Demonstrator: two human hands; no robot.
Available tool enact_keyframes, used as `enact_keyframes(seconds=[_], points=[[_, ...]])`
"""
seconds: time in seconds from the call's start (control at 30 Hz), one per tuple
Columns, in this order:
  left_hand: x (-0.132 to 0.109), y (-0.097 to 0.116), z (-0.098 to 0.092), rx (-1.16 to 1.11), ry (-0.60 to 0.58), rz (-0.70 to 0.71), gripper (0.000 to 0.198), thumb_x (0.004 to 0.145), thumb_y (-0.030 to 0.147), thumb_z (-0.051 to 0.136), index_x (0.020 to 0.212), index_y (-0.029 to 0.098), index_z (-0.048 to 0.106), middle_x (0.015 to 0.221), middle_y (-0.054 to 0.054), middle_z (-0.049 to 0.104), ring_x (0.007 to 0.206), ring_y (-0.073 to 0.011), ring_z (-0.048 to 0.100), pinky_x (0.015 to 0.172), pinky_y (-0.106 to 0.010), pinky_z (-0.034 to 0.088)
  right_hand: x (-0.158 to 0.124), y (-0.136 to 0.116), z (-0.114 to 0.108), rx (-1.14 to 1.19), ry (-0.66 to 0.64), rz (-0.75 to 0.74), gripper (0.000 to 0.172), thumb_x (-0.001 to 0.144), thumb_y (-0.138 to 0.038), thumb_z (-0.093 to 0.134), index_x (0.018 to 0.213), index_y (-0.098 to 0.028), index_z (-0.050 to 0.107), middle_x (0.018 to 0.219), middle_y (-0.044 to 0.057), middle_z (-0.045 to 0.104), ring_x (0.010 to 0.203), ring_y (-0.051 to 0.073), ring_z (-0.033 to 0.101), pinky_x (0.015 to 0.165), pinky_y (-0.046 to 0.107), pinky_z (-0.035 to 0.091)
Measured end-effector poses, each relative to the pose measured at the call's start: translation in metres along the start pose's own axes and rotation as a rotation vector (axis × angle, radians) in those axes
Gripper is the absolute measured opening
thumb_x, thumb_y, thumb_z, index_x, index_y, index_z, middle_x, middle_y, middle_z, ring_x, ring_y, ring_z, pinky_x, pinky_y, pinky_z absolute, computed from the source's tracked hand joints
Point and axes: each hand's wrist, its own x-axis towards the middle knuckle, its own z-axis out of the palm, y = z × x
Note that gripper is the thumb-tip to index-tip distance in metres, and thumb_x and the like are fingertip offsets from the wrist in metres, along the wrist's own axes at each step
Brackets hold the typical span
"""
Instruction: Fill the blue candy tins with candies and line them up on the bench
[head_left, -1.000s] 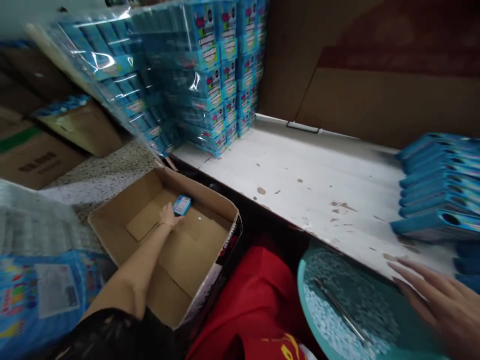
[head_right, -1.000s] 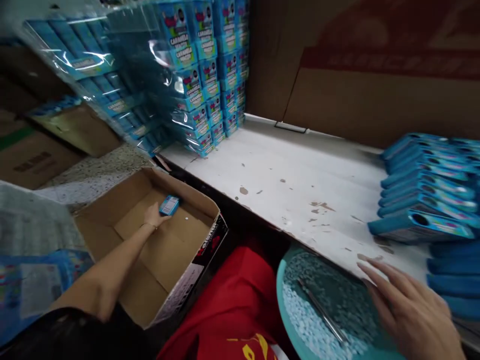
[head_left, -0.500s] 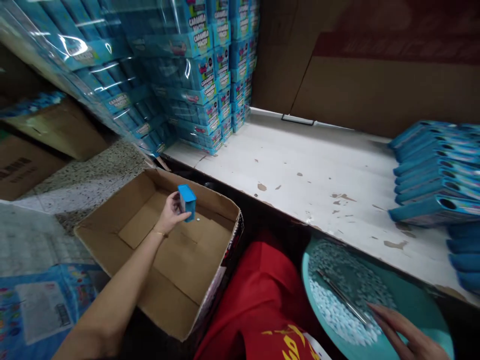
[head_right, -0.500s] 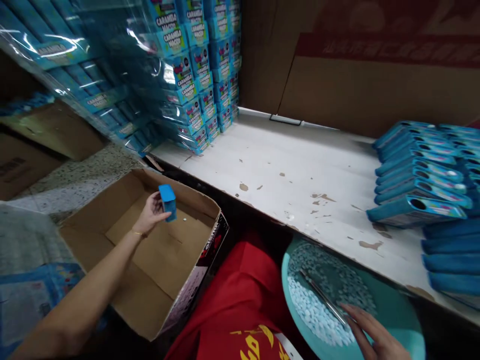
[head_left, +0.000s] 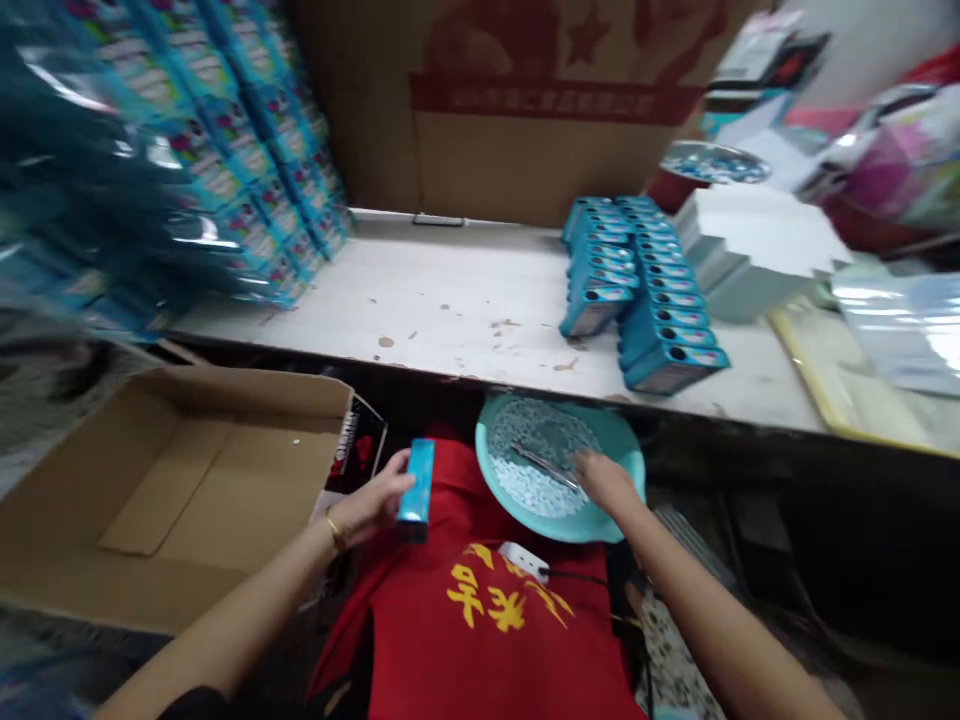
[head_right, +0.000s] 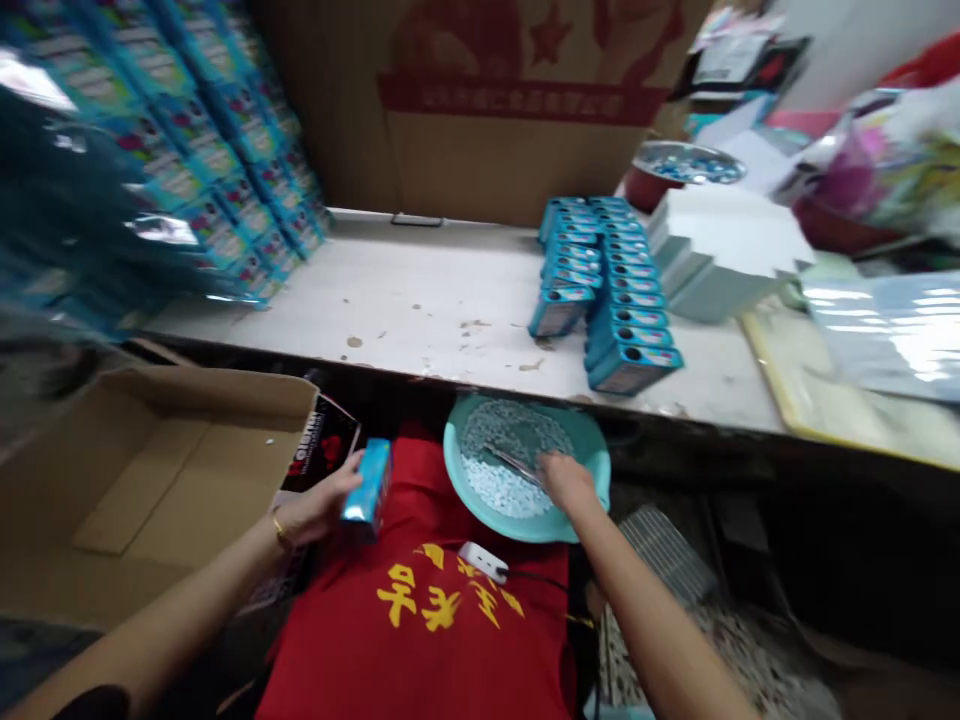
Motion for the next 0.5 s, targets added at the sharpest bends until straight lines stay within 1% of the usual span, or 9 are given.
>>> enact_keyframes(seconds=[0.07,0.13,0.17,0.2,0.23,0.3,0.37,0.43,0.5], points=[[0.008,-0.018,0.006,0.354,0.035,-0.01,0.055,0.065,0.039,0.064,0.113,0.022,0.043,0.1,-0.008,0.054,0.083,-0.0192,0.056,0.072,-0.033,0.046,0.005,0.002,0.006,-0.016,-0.035,0.048,0.027,0.082,-0.019,0.041,0.099,-0.016,0.061,0.102,0.013,0.061,0.095,0.021,0.058,0.077,0.029,0.044],[0.014,-0.025,0.006,0.655,0.089,0.116,0.048,0.06,0.039,0.068,0.1,0.019,0.05,0.114,-0.011,0.049,0.101,-0.0246,0.05,0.084,-0.036,0.042,0.01,0.003,0.016,-0.011,-0.064,0.086,0.027,0.082,-0.016,0.04,0.098,-0.014,0.062,0.101,0.015,0.061,0.094,0.023,0.059,0.076,0.032,0.045],[0.016,-0.023,0.006,0.753,0.083,0.181,0.047,0.06,0.039,0.068,0.099,0.019,0.051,0.12,-0.012,0.045,0.109,-0.0256,0.046,0.089,-0.036,0.039,0.013,0.002,0.021,-0.009,-0.082,0.096,0.028,0.082,-0.015,0.039,0.098,-0.013,0.062,0.1,0.016,0.062,0.093,0.023,0.059,0.076,0.032,0.045],[0.017,-0.018,0.005,0.824,0.046,0.227,0.049,0.061,0.039,0.067,0.103,0.02,0.05,0.125,-0.012,0.041,0.113,-0.0252,0.043,0.093,-0.036,0.037,0.015,0.001,0.027,-0.005,-0.1,0.101,0.029,0.083,-0.013,0.038,0.098,-0.012,0.062,0.099,0.017,0.062,0.093,0.023,0.059,0.076,0.032,0.045],[0.018,-0.011,0.005,0.889,-0.03,0.25,0.054,0.063,0.04,0.066,0.11,0.022,0.046,0.126,-0.012,0.041,0.113,-0.0241,0.042,0.094,-0.036,0.035,0.016,-0.001,0.031,0.0,-0.114,0.103,0.03,0.083,-0.012,0.037,0.099,-0.011,0.062,0.099,0.018,0.062,0.093,0.023,0.059,0.076,0.032,0.045],[0.018,0.006,0.006,1.061,-0.221,0.263,0.06,0.065,0.041,0.064,0.119,0.026,0.041,0.12,-0.009,0.045,0.109,-0.022,0.045,0.093,-0.035,0.035,0.016,-0.005,0.036,0.014,-0.13,0.096,0.03,0.082,-0.012,0.038,0.103,-0.011,0.06,0.1,0.018,0.062,0.093,0.023,0.059,0.076,0.032,0.045],[0.017,0.022,0.008,1.304,-0.356,0.278,0.054,0.062,0.044,0.066,0.111,0.027,0.05,0.113,-0.007,0.049,0.105,-0.0233,0.046,0.092,-0.036,0.035,0.013,-0.011,0.038,0.035,-0.144,0.067,0.028,0.08,-0.016,0.044,0.104,-0.012,0.06,0.099,0.017,0.063,0.093,0.022,0.059,0.076,0.03,0.045],[0.016,0.033,0.01,1.515,-0.395,0.288,0.043,0.06,0.043,0.067,0.097,0.025,0.058,0.105,-0.007,0.053,0.099,-0.0246,0.048,0.088,-0.036,0.036,0.009,-0.015,0.035,0.063,-0.156,0.025,0.027,0.078,-0.022,0.049,0.102,-0.015,0.06,0.096,0.014,0.064,0.092,0.022,0.06,0.075,0.028,0.045],[0.016,0.038,0.009,1.62,-0.378,0.274,0.034,0.063,0.038,0.065,0.094,0.024,0.059,0.099,-0.006,0.055,0.089,-0.0229,0.052,0.083,-0.034,0.038,0.004,-0.016,0.03,0.085,-0.15,0.004,0.026,0.08,-0.024,0.047,0.101,-0.017,0.061,0.095,0.012,0.065,0.091,0.021,0.06,0.074,0.026,0.045]])
